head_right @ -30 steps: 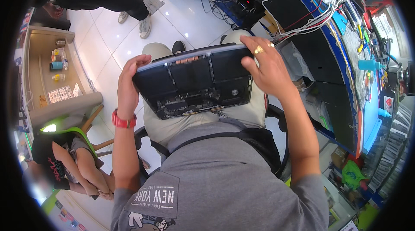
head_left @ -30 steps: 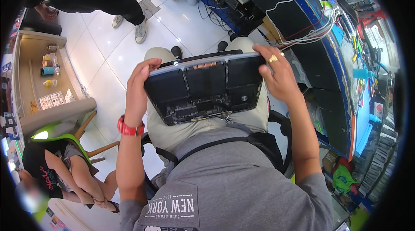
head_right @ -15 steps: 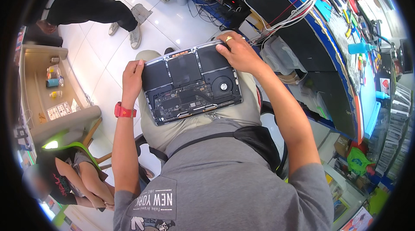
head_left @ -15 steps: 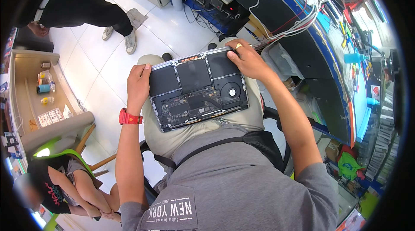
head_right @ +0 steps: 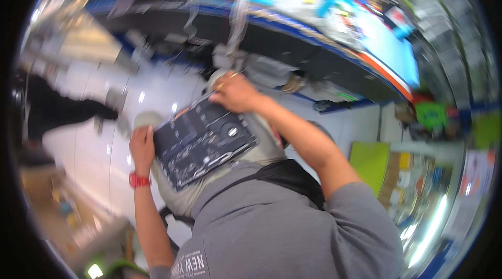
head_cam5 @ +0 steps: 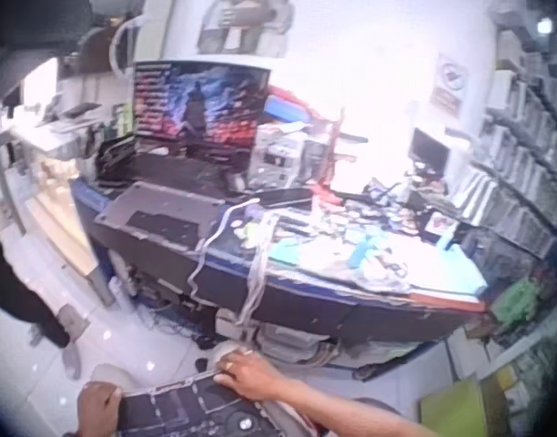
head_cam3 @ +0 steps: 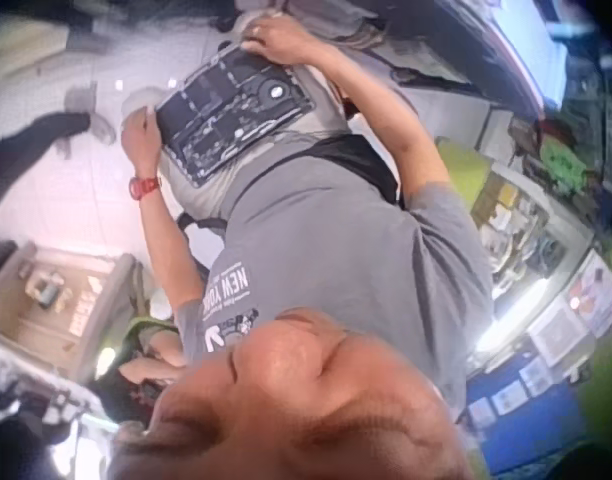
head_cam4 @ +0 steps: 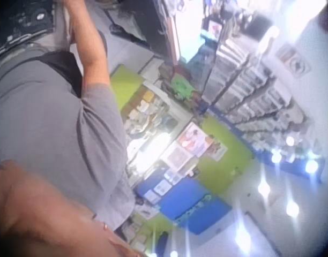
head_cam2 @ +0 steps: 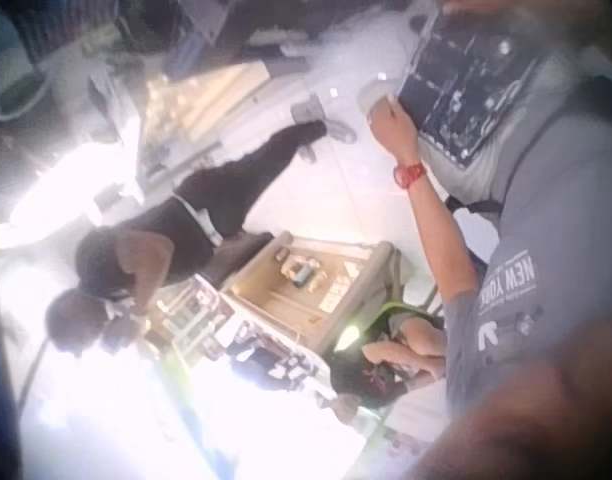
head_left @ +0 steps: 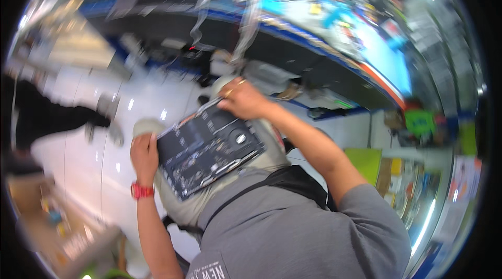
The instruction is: The person closes a laptop and turns it over to reveal the internal components, then uses a screwdriver to tighten or remove screws on the bottom panel before flipping it back and opening it.
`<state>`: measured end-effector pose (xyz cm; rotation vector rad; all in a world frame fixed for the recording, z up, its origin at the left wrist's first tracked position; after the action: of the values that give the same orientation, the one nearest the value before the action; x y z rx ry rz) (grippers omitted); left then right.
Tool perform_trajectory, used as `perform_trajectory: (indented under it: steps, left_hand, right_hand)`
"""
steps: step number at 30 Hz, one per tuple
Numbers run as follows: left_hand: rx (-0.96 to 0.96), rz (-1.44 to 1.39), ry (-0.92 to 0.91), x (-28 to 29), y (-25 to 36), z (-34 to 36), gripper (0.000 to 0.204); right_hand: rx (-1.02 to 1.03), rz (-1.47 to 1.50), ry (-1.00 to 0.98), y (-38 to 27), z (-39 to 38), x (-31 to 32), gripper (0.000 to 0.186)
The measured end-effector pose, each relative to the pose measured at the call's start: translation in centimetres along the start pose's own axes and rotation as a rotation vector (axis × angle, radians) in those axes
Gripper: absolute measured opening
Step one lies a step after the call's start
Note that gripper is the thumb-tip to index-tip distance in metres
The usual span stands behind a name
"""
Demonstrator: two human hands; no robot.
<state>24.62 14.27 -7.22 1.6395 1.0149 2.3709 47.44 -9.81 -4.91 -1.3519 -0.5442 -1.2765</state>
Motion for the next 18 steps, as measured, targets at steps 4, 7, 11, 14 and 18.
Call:
perform_trajectory:
  steps: [4, 7, 11, 14, 18]
  left_hand:
    - [-0.122, 0.015, -0.082, -1.5, 4.5, 2.5, 0.027]
    - [-0.205, 0.018, -0.125, -3.8, 7.3, 4.2, 0.028]
    - [-0.277, 0.006, -0.214, -6.5, 10.2, 5.6, 0.028]
    - [-0.283, -0.021, -0.240, -8.9, 10.4, 6.3, 0.028]
    - [-0.326, -0.081, -0.224, -9.9, 10.1, 6.7, 0.028]
  right_hand:
    - [-0.138, -0.042, 0.132, 1.7, -3.9, 2.0, 0.041]
    - [-0.281, -0.047, 0.120, 3.4, -7.3, 2.5, 0.042]
    - [-0.417, 0.001, 0.104, 4.9, -11.9, 3.1, 0.043]
    - [-0.467, 0.011, 0.075, 6.3, -13.3, 3.4, 0.042]
    - [-0.458, -0.015, 0.132, 6.4, -13.7, 3.0, 0.040]
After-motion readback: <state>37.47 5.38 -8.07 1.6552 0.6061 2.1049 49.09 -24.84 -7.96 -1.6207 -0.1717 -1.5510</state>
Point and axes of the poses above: each hand's wrist, its own z-axis towards the middle knuckle, its own x-axis out of the back of the hand, y = z × x, the point moved 10 cm from there along z, towards the middle knuckle
